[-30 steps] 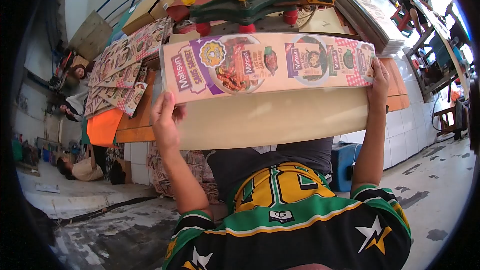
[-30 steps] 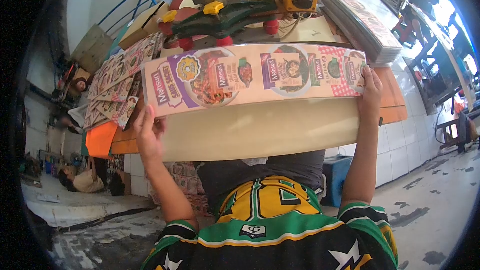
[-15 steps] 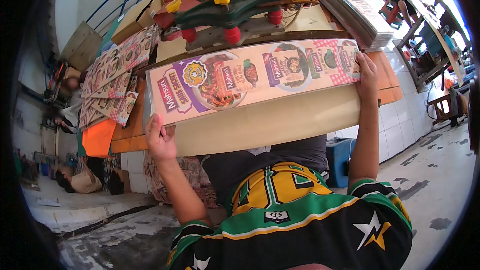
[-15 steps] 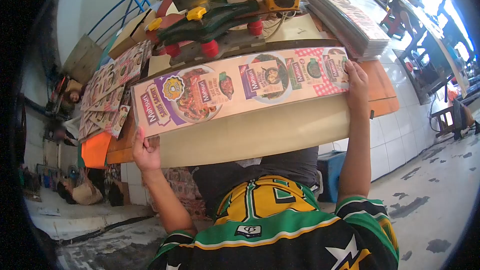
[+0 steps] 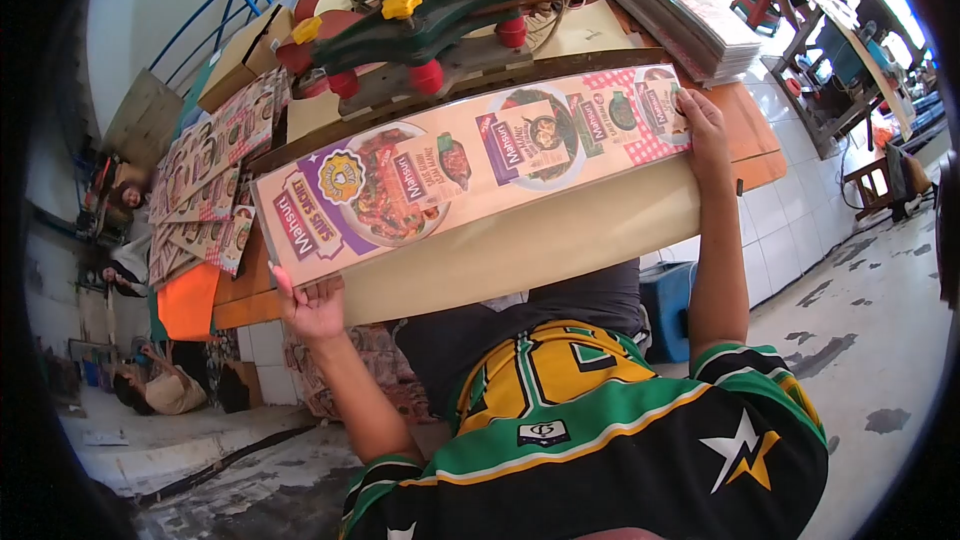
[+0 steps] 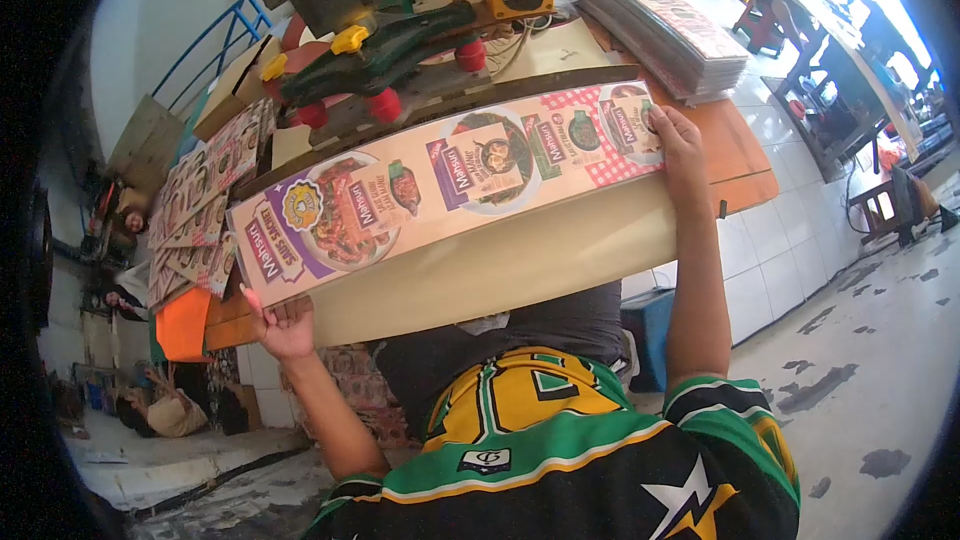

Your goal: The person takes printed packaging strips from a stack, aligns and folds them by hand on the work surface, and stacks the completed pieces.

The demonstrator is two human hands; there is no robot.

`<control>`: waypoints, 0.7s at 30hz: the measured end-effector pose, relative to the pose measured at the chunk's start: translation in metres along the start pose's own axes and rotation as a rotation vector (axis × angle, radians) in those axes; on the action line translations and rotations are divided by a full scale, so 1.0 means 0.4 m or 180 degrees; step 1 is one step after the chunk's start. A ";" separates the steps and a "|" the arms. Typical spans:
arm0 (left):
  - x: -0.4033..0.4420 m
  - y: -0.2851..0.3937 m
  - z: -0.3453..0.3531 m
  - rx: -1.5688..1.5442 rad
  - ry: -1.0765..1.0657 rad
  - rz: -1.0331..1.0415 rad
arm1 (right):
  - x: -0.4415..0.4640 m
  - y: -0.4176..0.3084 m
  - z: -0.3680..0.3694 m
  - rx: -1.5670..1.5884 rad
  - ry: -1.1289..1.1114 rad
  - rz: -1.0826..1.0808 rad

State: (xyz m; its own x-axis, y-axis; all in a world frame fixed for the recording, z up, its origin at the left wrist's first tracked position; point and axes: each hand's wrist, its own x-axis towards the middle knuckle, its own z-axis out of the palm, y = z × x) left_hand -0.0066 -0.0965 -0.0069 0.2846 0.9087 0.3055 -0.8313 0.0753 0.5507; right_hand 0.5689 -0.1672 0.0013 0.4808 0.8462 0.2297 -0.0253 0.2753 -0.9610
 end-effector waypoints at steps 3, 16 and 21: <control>-0.002 -0.019 0.000 -0.0417 -0.0183 0.0089 | -0.004 -0.011 0.010 0.0123 0.0033 0.0082; -0.004 -0.006 0.039 0.0938 0.1939 0.0601 | -0.003 -0.035 -0.009 0.0034 0.0020 0.0250; -0.027 0.026 -0.012 0.1937 0.1550 0.0543 | 0.006 -0.042 -0.017 -0.0201 -0.0071 0.0279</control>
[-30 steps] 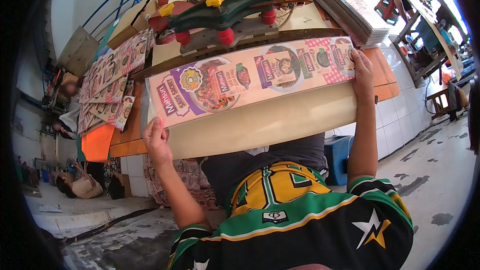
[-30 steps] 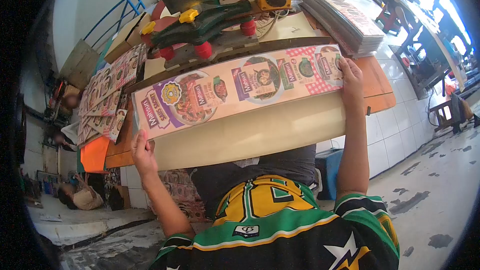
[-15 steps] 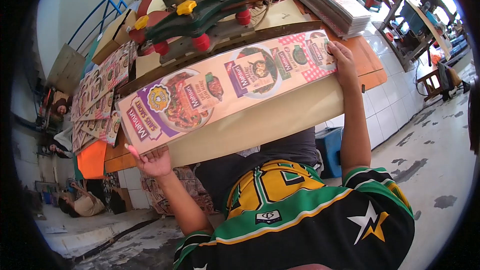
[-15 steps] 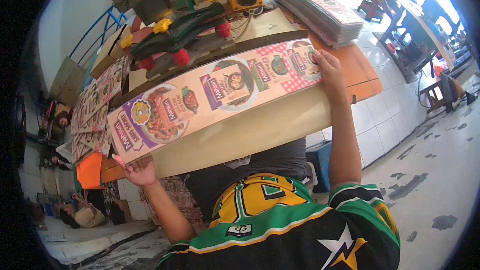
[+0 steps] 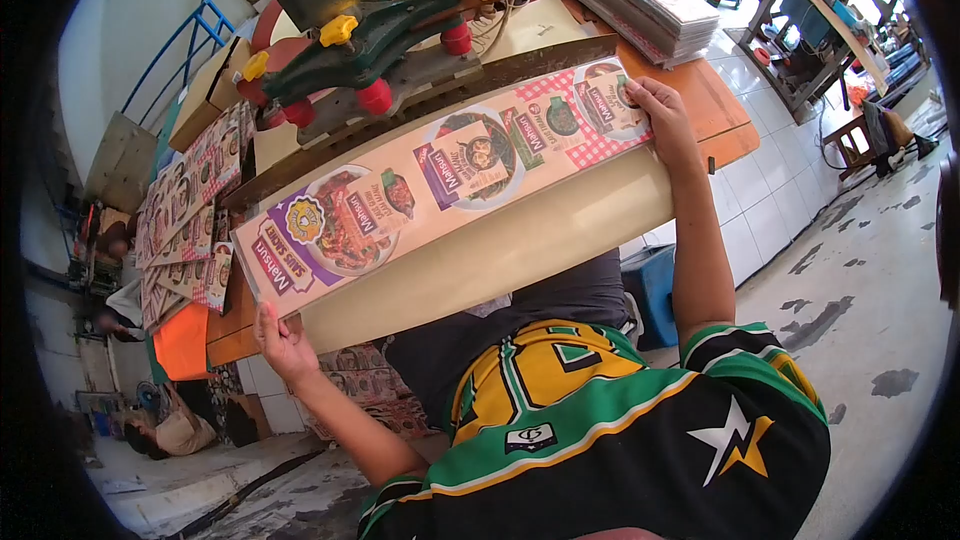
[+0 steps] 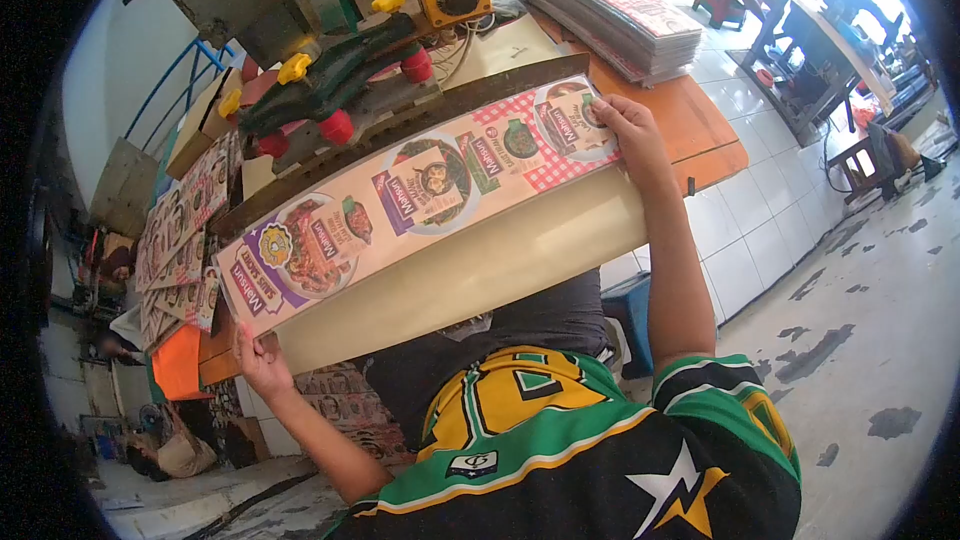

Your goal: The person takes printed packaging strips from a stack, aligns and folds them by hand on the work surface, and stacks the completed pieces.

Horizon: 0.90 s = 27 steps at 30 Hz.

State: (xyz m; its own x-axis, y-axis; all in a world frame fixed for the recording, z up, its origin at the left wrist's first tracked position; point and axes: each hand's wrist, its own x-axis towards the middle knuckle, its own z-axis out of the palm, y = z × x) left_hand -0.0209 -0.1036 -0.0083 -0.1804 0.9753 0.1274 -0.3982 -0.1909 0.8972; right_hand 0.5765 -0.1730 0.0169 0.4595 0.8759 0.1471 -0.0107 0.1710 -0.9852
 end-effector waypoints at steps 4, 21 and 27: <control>-0.007 -0.002 -0.003 -0.0294 -0.0403 -0.0133 | 0.004 0.006 -0.001 0.0037 -0.0069 -0.0020; -0.015 -0.039 0.030 -0.0156 0.0373 0.0169 | -0.026 -0.040 -0.012 -0.0329 -0.0281 -0.0048; -0.022 -0.040 0.041 0.0131 0.0384 0.0265 | -0.029 -0.038 -0.012 -0.0313 -0.0309 -0.0120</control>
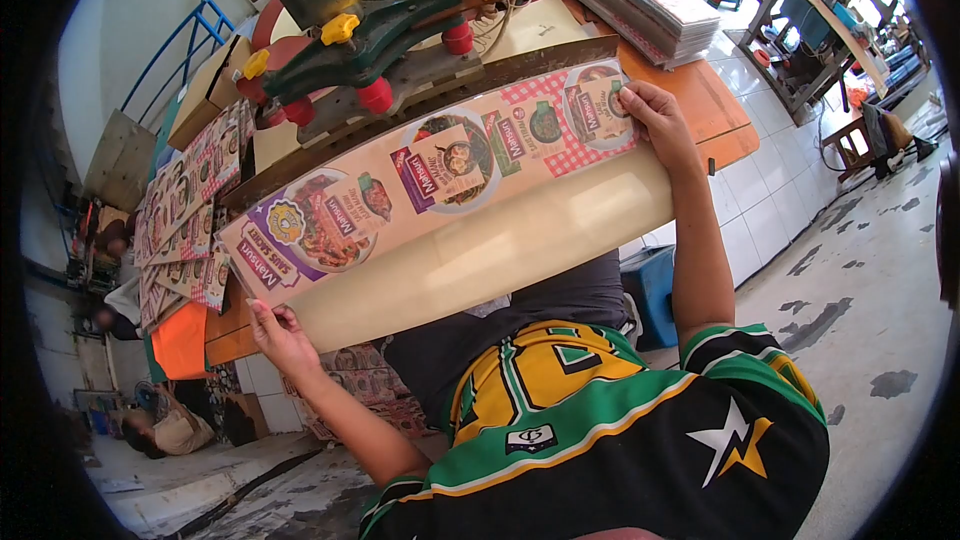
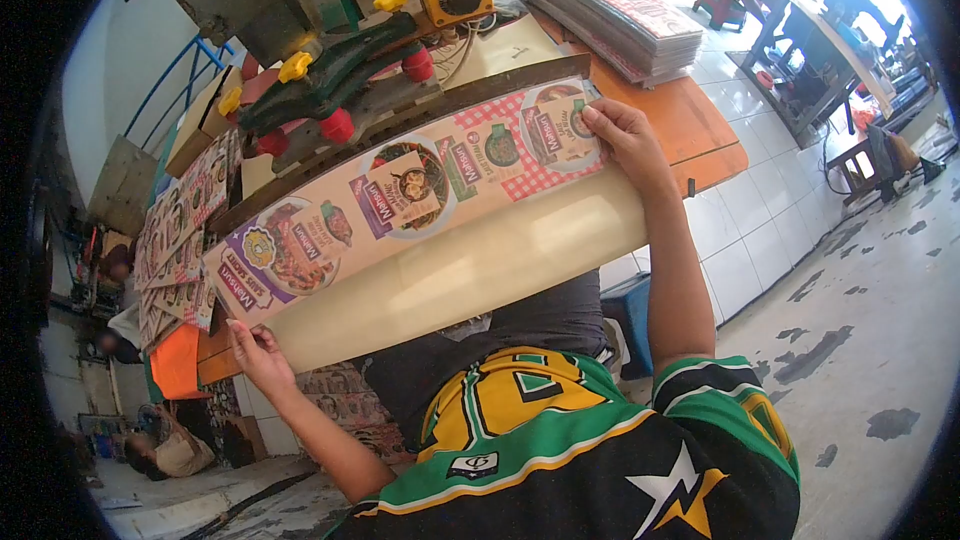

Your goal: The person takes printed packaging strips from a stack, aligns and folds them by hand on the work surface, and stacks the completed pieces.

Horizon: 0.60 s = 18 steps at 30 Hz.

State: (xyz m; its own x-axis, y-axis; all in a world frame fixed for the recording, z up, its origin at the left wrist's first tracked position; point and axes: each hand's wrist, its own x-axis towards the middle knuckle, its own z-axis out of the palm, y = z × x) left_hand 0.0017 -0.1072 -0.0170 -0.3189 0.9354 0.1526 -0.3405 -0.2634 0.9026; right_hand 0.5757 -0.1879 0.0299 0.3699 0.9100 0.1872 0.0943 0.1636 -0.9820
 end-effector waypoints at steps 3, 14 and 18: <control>-0.011 0.011 0.027 0.0006 0.0094 0.0031 | 0.001 0.000 0.004 0.0170 0.0015 0.0016; -0.004 -0.004 0.013 0.0048 0.0035 0.0106 | 0.001 0.002 0.007 0.0173 0.0027 0.0064; -0.015 0.006 0.035 0.0107 0.0131 0.0127 | 0.001 0.006 0.007 0.0227 0.0026 0.0068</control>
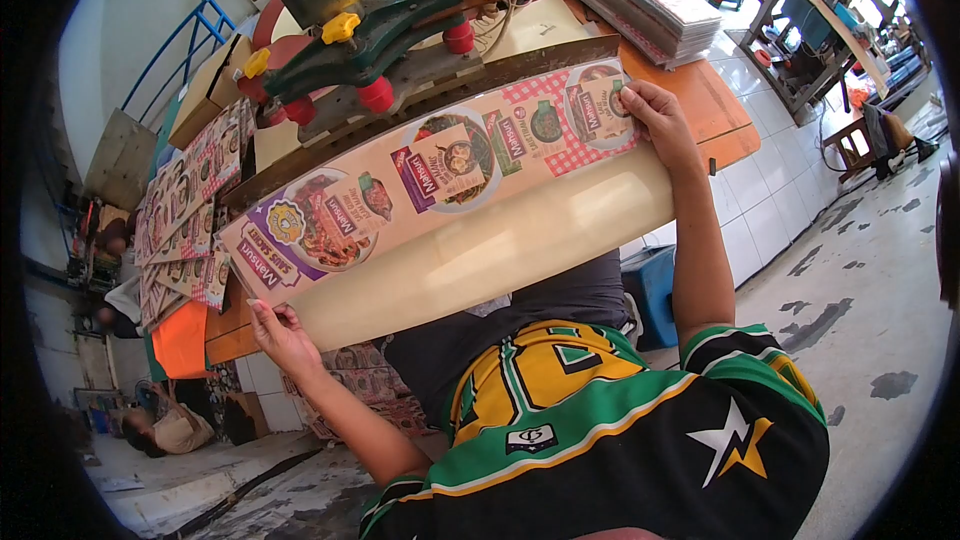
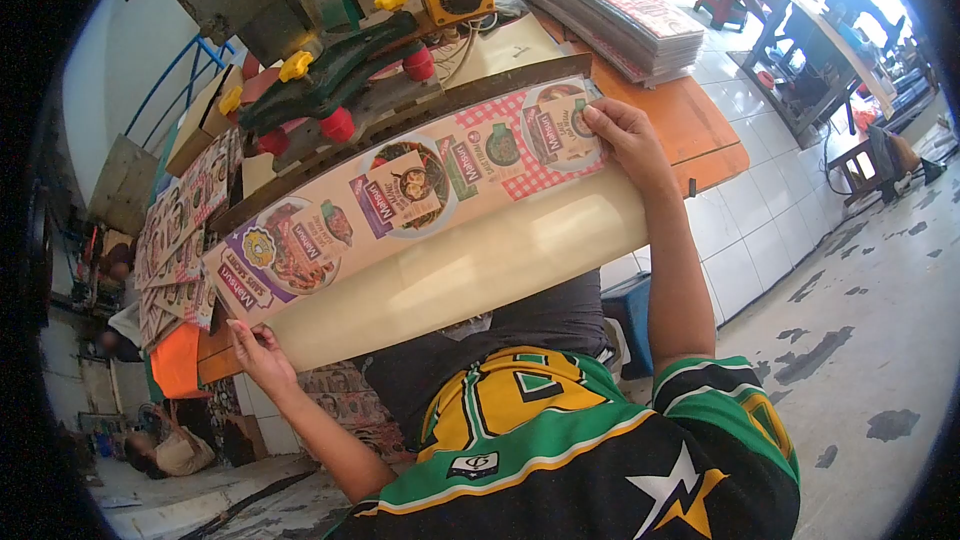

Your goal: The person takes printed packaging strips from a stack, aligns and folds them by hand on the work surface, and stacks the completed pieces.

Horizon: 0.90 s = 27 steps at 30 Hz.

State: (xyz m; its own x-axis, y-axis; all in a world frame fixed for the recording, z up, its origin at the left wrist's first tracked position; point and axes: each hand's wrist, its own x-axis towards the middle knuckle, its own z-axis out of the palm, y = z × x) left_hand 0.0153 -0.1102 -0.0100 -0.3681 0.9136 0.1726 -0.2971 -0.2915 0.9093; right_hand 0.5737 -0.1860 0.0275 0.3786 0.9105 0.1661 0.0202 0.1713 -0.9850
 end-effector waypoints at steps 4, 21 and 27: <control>0.003 -0.001 -0.003 0.0003 0.0049 -0.0032 | 0.004 0.006 -0.009 -0.0139 0.0002 -0.0004; 0.008 0.008 0.003 0.0116 0.0287 -0.0093 | -0.001 -0.018 0.006 -0.0153 -0.0093 0.0078; 0.000 0.021 0.017 0.0091 0.0297 -0.0127 | 0.004 -0.015 0.000 0.0009 -0.0204 0.0093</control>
State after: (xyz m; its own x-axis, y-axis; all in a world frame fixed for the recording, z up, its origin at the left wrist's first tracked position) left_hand 0.0189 -0.1106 0.0003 -0.4373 0.8936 0.1013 -0.2884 -0.2461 0.9254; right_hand 0.5741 -0.1856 0.0336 0.3190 0.9373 0.1400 0.0075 0.1452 -0.9894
